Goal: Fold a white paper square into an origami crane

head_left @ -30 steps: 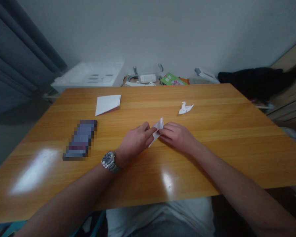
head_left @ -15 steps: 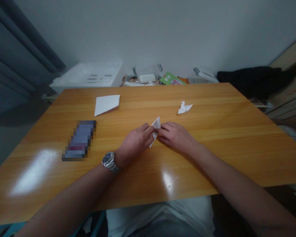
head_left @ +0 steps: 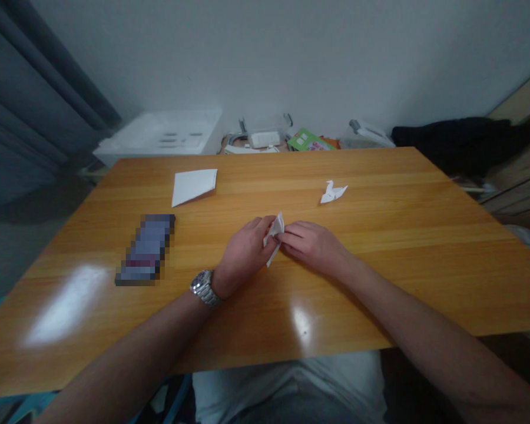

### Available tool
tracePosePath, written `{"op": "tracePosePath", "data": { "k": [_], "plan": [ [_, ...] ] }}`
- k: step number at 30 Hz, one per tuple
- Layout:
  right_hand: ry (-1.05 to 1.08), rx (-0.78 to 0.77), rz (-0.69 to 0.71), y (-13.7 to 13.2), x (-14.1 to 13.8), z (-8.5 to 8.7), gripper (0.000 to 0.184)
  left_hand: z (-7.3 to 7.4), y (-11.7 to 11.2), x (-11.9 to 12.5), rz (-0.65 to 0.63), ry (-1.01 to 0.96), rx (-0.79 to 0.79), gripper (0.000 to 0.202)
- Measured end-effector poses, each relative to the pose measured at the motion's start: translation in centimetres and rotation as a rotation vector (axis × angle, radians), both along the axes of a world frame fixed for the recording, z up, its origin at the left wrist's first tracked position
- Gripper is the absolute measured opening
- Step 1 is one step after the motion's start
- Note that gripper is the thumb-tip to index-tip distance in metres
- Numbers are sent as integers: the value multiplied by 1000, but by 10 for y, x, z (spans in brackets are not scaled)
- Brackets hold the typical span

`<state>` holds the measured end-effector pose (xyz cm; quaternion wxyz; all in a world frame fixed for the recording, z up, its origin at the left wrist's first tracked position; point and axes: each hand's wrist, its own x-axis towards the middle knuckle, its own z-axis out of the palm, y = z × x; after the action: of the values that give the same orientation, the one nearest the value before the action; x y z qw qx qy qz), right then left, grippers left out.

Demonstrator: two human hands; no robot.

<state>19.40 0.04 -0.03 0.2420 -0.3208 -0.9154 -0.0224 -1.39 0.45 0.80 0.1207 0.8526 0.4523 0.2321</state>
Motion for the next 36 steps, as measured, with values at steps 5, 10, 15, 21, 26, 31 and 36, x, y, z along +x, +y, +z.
{"op": "tracePosePath", "data": {
  "k": [5, 10, 15, 21, 26, 31, 36],
  "plan": [
    [-56, 18, -18, -2, -1, 1, 22, 2, 3, 0, 16, -6, -53, 11],
    [-114, 30, -36, -4, -1, 3, 22, 0, 6, -2, 3, -50, -86, 11],
    [-123, 44, -73, -4, 0, 4, 20, 1, 7, -2, 2, -82, -107, 13],
    [-147, 42, -72, -3, 2, -1, 18, 4, 7, -1, -11, -117, -173, 14],
    [-162, 31, -77, -1, 4, -2, 17, 5, 7, -1, -24, -128, -200, 16],
    [-135, 27, -65, 1, 6, -1, 17, 5, 7, -2, -12, -129, -208, 19],
    [-94, 27, -47, 2, 10, 0, 17, -1, 8, -2, -37, -162, -189, 22]
  ]
}}
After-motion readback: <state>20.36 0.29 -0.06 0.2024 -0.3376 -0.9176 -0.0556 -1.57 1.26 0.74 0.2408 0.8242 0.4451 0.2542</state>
